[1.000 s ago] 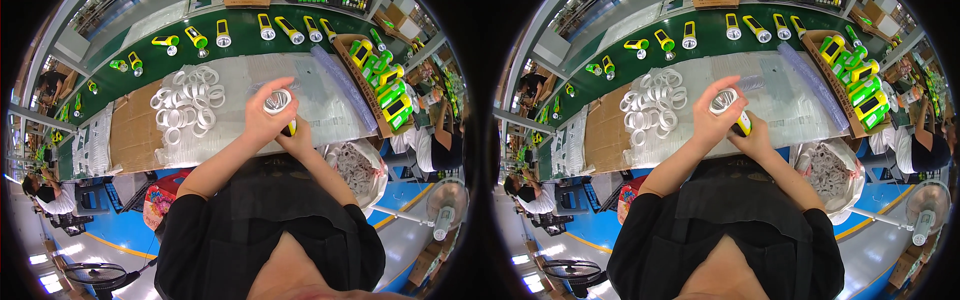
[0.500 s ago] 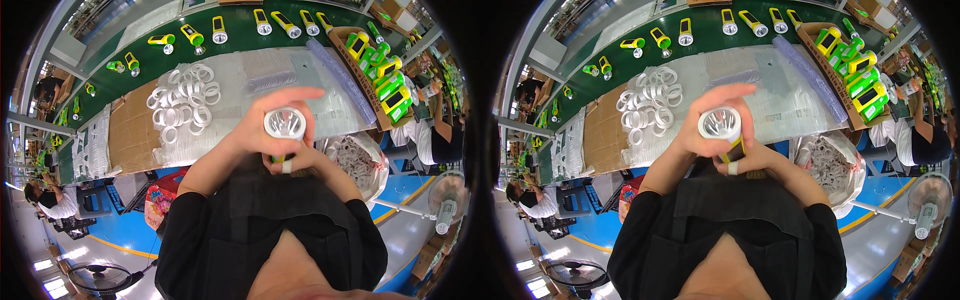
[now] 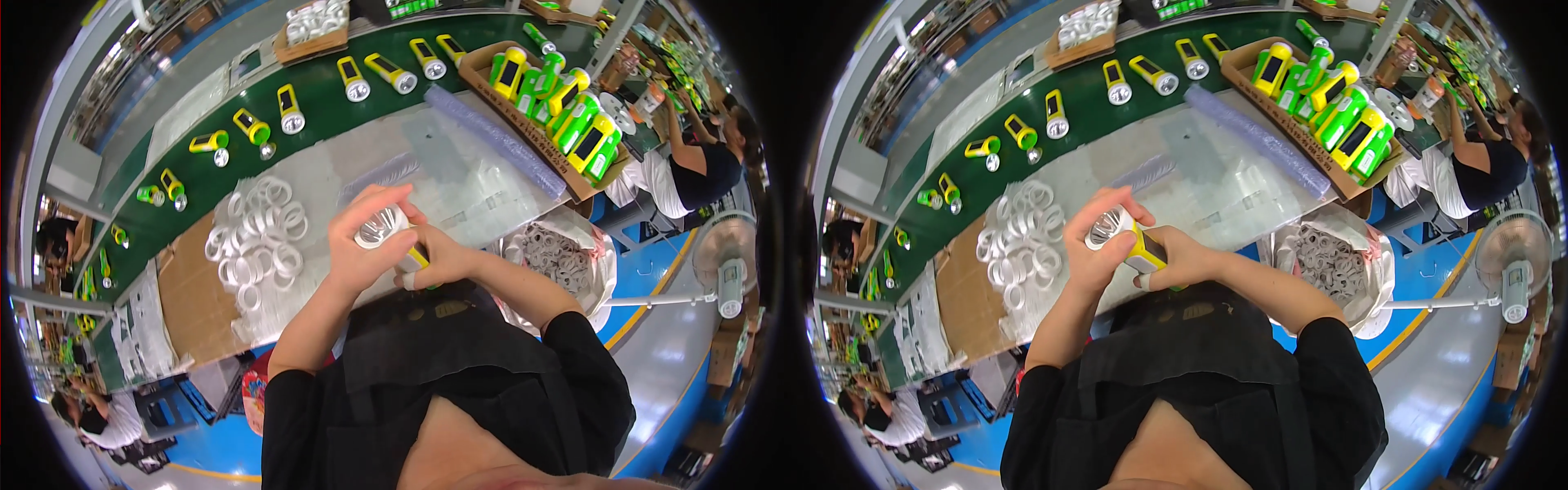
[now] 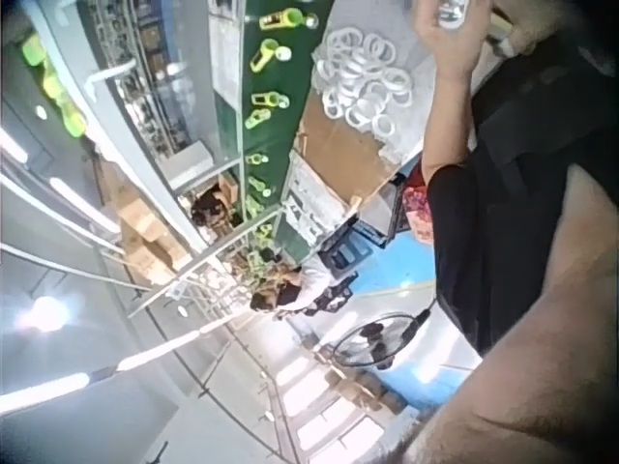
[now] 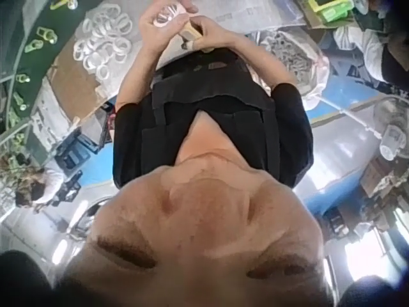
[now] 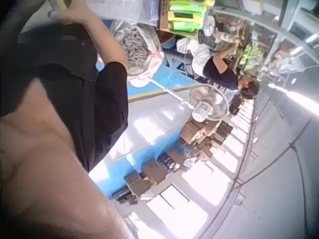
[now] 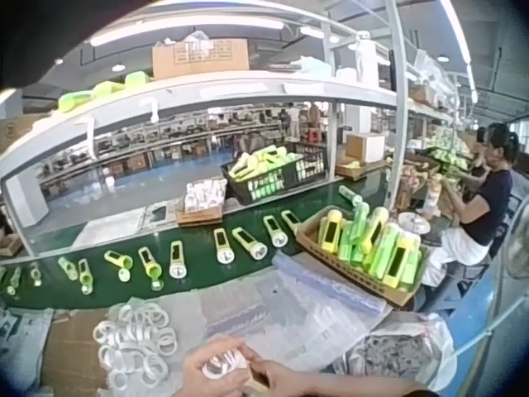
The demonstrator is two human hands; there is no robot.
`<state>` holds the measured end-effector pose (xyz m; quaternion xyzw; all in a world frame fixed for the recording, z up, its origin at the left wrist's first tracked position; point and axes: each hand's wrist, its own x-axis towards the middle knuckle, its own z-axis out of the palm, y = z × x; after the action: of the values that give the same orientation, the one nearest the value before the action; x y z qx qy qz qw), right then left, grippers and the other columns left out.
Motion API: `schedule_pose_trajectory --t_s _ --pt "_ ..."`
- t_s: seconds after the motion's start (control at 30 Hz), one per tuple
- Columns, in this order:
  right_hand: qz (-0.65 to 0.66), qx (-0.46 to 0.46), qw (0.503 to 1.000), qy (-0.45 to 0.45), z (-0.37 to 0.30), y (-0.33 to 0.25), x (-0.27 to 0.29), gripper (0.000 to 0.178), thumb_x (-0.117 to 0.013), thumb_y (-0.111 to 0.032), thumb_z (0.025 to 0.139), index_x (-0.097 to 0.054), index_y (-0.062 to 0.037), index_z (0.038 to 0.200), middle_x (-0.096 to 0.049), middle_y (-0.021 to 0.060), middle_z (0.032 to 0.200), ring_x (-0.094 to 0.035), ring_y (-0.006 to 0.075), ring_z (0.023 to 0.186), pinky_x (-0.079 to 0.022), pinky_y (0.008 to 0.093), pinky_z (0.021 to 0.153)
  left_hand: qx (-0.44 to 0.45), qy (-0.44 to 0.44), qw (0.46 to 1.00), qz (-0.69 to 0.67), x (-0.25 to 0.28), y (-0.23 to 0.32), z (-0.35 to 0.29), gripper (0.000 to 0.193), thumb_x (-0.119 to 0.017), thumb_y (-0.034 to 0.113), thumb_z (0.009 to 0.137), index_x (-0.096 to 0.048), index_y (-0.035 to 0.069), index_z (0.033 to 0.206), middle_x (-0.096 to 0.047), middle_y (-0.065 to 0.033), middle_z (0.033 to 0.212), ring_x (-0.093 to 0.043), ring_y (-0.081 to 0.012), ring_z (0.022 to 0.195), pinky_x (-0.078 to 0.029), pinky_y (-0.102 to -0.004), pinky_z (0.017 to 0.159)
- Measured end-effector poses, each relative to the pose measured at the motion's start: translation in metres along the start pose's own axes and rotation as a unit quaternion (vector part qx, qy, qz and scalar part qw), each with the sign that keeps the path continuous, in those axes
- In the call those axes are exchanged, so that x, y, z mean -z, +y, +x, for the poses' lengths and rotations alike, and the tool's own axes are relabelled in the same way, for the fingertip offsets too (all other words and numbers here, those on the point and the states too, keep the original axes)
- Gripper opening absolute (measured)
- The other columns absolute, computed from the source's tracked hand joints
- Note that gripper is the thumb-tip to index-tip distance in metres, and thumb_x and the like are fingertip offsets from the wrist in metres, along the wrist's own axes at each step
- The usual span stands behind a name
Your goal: Assembling portable solar flashlights by attaching white plastic rings to the lamp heads at a factory workstation.
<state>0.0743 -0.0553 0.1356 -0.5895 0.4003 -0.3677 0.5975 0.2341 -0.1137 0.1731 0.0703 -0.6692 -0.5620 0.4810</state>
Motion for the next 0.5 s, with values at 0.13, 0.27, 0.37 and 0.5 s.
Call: schedule_pose_trajectory --t_s 0.13,0.27,0.37,0.5 --pt "-0.194 -0.008 0.98 0.037 0.02 -0.02 0.057 0.054 -0.08 -0.04 0.074 -0.06 0.001 0.102 -0.063 0.0096 0.089 -0.06 0.0172 0.083 -0.048 0.0331 0.074 -0.006 -0.041 0.946 0.32 0.034 -0.01 0.04 0.041 -0.063 0.009 0.085 -0.06 0.006 0.126 -0.066 -0.0107 0.1 -0.066 -0.0177 0.086 -0.051 -0.0294 0.074" --pt "-0.366 0.135 0.873 0.293 0.038 -0.034 0.158 0.041 -0.073 -0.039 0.083 -0.064 -0.0045 0.103 -0.065 0.0121 0.096 -0.065 0.0257 0.088 -0.052 0.0347 0.077 -0.006 0.174 0.888 0.426 0.098 -0.046 0.082 0.02 -0.053 0.016 0.096 -0.062 0.004 0.108 -0.067 -0.0081 0.091 -0.062 -0.0173 0.075 -0.049 -0.0286 0.071" --pt "-0.602 0.075 0.702 0.372 0.044 -0.048 0.247 0.038 -0.067 -0.01 0.074 -0.064 -0.0093 0.112 -0.062 0.0099 0.116 -0.057 0.0324 0.112 -0.049 0.0411 0.094 0.02 0.265 0.854 0.447 0.149 -0.081 0.117 0.024 -0.056 0.022 0.096 -0.056 0.003 0.11 -0.063 -0.0134 0.094 -0.062 -0.0204 0.079 -0.05 -0.0323 0.071" --pt "-0.708 -0.015 0.673 0.214 0.05 -0.031 0.323 0.06 -0.066 0.0 0.069 -0.058 -0.0153 0.127 -0.051 0.0073 0.137 -0.04 0.0335 0.132 -0.036 0.0439 0.11 -0.013 0.226 0.773 0.593 0.182 -0.153 0.142 0.041 -0.071 0.023 0.085 -0.051 0.004 0.115 -0.054 -0.0201 0.111 -0.061 -0.0394 0.093 -0.052 -0.045 0.08"
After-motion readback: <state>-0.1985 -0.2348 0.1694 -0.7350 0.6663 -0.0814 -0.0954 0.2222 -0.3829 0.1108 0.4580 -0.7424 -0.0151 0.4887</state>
